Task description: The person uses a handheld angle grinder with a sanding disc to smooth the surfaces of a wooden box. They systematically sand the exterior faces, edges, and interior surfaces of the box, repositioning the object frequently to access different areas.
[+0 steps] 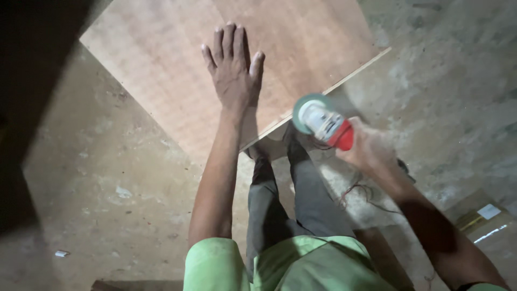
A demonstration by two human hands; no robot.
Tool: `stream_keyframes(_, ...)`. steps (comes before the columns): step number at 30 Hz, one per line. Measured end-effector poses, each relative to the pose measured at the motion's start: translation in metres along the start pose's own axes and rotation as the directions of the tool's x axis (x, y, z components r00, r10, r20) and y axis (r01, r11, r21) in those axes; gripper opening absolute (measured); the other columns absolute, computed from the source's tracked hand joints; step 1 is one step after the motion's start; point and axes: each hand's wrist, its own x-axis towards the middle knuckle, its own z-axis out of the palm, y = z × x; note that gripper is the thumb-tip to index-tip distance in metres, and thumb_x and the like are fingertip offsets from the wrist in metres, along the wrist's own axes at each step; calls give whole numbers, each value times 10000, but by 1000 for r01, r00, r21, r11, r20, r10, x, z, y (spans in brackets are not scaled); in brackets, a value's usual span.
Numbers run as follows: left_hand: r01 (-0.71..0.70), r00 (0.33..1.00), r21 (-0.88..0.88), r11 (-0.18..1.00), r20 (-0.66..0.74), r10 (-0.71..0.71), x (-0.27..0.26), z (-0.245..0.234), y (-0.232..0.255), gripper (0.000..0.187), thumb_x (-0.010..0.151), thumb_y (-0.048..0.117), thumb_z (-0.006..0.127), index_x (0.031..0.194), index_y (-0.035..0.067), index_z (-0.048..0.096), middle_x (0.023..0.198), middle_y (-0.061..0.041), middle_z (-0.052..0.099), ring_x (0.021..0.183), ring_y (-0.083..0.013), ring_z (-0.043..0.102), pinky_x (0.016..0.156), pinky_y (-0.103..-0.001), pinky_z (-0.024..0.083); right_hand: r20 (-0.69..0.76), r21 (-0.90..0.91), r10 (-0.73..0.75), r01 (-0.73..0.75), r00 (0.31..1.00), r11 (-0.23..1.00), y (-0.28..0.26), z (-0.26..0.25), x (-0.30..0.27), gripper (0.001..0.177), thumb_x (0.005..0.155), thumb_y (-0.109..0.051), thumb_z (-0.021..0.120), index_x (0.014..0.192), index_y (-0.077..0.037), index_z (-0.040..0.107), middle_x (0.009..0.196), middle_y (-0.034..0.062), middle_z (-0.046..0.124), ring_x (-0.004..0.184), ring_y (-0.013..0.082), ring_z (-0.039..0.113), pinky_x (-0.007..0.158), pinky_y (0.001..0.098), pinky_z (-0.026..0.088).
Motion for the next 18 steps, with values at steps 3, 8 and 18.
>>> stream_keyframes(3,4,1000,-4,1000,7,-4,2,0,0,651,1013,461,635,1545,127,464,1633,-62,403,1562,-295,264,1291,-565,94,-1,-77,82,-82,997,994,24,-11,11,546,723,-383,821,1170,-148,615,892,173,729,820,397,728,737,517,576)
stream_keyframes(8,8,1000,13,1000,22,-9,4,0,0,653,1013,463,647,1544,126,472,1630,-69,416,1560,-297,271,1296,-560,92,26,22,161,-162,987,987,56,-33,26,572,712,-336,819,1205,-122,624,910,222,726,835,447,713,724,553,560)
stream_keyframes(18,6,998,43,999,58,-9,5,-1,2,676,992,450,677,1541,108,476,1625,-90,419,1555,-312,273,1280,-576,97,-117,79,213,-205,970,976,114,-67,40,720,675,-499,892,1139,-9,644,861,228,710,792,416,719,716,511,569)
